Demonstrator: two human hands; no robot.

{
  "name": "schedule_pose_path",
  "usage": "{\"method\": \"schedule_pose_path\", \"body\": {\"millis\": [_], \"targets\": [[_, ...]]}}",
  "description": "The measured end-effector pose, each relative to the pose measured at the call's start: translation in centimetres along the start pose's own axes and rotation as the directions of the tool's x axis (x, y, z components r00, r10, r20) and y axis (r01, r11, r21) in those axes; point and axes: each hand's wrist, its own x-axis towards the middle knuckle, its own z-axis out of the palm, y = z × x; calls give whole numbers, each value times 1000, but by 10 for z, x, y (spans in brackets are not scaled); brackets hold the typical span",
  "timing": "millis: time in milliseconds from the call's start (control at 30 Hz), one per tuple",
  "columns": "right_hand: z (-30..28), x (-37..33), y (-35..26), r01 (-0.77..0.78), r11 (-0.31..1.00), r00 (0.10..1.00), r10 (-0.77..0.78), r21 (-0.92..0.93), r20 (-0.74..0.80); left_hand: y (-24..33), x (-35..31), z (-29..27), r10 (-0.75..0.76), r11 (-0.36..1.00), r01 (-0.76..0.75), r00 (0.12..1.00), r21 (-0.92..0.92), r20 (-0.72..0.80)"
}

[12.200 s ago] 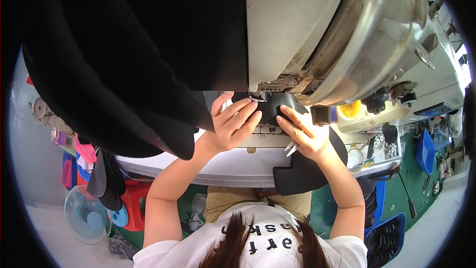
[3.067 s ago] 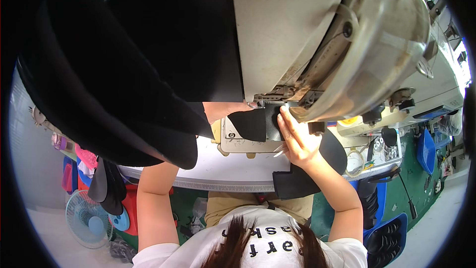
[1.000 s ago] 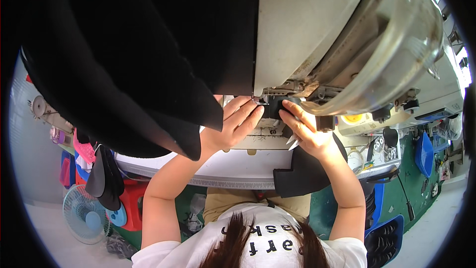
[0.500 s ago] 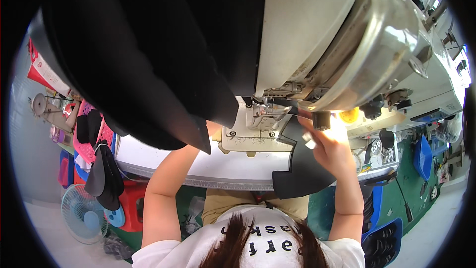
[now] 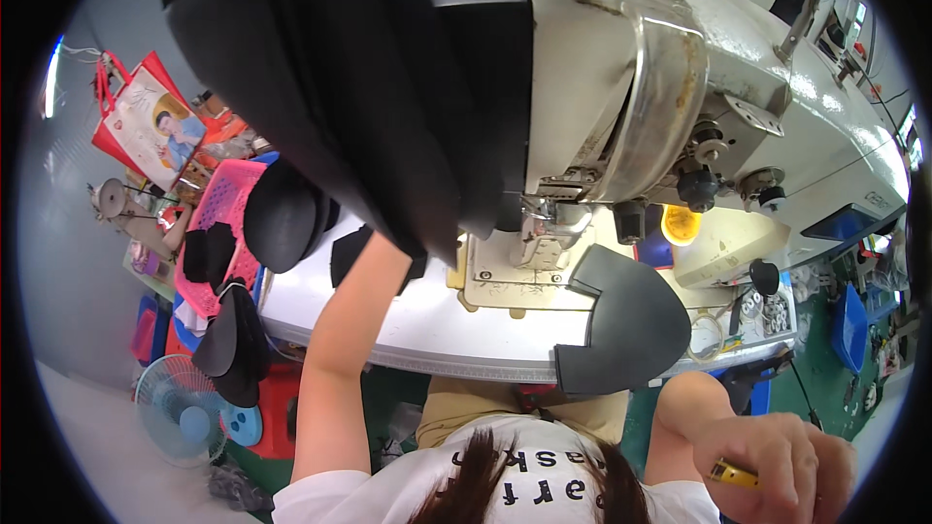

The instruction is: The person peels protective plastic film from padded pieces using thread snips, then aligns and stitches black fabric pieces together using a sewing machine, cutting threads with the snips between pieces.

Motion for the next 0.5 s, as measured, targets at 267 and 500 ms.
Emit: {"method": "schedule_pose_path", "body": {"millis": [267,500], "targets": [[31,4,-9,-121,985,982,137,124,-129,196,13,-95,403,887,-421,907,191,125],[24,10,2,-128,929,991,136,348,0,414,-18,-68,298,926,-367,850,82,435]]}}
